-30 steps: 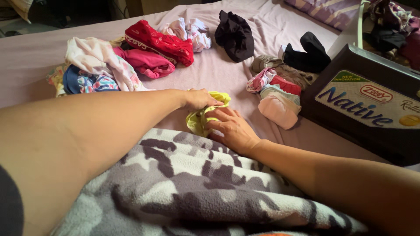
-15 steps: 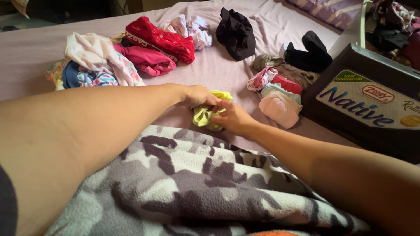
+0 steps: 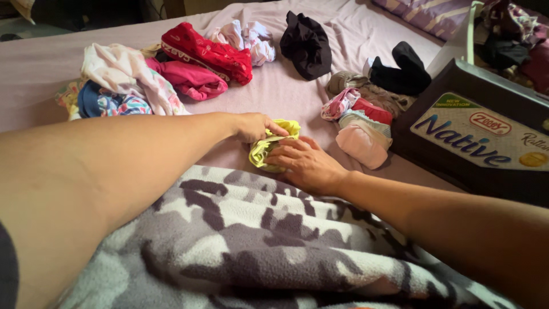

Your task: The person folds multiple small garments one by one on a bed, including patterned and solid-colored underwear and socks. Each item is picked up, unfolded, folded neatly, and placed into a growing pile on the bed.

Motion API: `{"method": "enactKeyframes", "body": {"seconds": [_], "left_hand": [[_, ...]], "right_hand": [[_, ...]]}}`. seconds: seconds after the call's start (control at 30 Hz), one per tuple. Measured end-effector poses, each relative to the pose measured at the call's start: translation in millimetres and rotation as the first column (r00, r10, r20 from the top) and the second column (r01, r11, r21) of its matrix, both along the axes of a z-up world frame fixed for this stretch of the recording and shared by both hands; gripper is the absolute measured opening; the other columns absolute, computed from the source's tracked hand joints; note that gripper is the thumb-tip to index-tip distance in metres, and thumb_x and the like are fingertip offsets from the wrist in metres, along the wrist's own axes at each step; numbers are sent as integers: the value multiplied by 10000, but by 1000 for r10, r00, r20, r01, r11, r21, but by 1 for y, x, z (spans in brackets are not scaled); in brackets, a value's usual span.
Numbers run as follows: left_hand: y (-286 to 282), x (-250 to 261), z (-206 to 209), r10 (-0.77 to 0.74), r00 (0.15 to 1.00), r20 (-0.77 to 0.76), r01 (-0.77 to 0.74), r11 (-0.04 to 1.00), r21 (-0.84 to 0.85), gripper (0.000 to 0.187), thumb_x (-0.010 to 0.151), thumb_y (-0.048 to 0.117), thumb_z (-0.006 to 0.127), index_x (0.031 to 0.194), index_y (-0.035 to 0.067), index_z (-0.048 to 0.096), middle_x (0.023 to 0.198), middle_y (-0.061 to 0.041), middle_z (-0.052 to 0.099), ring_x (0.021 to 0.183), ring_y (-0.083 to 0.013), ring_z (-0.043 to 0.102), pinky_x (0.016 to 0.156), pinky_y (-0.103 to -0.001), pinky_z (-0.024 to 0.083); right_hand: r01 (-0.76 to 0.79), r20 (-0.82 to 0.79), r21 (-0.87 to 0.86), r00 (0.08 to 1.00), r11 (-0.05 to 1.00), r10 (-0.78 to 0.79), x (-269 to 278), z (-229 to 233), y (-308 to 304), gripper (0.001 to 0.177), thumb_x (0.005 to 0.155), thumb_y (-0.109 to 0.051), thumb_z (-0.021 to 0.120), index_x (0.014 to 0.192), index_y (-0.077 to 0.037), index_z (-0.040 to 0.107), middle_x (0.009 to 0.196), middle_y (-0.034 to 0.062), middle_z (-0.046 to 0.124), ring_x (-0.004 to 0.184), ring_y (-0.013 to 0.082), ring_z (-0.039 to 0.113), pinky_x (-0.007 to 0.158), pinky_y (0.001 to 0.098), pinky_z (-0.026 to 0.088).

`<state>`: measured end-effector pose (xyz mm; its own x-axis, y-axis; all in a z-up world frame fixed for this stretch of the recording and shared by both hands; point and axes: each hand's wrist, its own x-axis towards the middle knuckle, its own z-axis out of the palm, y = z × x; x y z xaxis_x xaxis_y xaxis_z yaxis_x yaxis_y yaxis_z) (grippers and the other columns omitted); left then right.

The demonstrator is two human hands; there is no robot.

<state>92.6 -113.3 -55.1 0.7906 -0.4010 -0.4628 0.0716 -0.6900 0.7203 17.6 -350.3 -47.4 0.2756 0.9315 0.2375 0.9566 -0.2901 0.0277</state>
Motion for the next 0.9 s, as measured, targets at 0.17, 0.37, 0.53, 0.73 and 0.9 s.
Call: {"method": "enactKeyframes", "body": {"seconds": [0.17, 0.37, 0.53, 0.73, 0.9], "left_hand": [[2, 3, -11, -19, 991, 135, 23, 999, -25, 677, 858, -123, 525, 1357, 308, 677, 1023, -41, 753, 814, -144, 672, 688, -295, 550], [19, 34, -37, 8, 991, 133, 20, 978, -206, 571, 814, -143, 553, 1277, 127, 749, 1079, -19, 772, 870, -109, 660, 759, -263, 539], [37, 25, -4, 15, 997, 78, 3, 973, -232, 318, 830, -9, 701, 1133, 58, 773, 1007, -29, 772, 914, -114, 695, 819, -264, 558], [40, -13, 55, -54, 999, -3, 54, 986, 157, 220, 830, 156, 832, 1024, 82, 757, 920, -37, 752, 881, -164, 669, 777, -297, 523], [23, -16, 38, -179, 961, 210, 149, 977, 151, 170, 808, 152, 805, 923, 27, 798, 811, -84, 763, 752, -201, 694, 664, -347, 544]], "right_hand": [[161, -259, 16, 954, 987, -151, 33, -5, 17, 323, 904, -220, 641, 1224, -176, 653, 1202, 74, 698, 1240, 281, 603, 1037, 447, 449], [374, -614, 35, 739, 927, -275, 58, 0, 27, 253, 956, -260, 676, 1153, -101, 673, 935, 123, 731, 843, 240, 675, 747, 372, 518], [430, -920, -6, 352, 903, -174, 58, 3, 28, 248, 921, -207, 717, 1106, -46, 677, 810, 28, 673, 669, 92, 586, 585, 269, 478], [575, -912, -118, 260, 809, -318, 59, 0, 32, 265, 898, -230, 731, 1092, -51, 739, 812, -1, 667, 665, 104, 558, 582, 265, 460], [518, -893, -3, 383, 855, -235, 58, -2, 31, 288, 871, -224, 745, 1093, -48, 696, 843, -11, 685, 723, 91, 606, 622, 271, 497]]}}
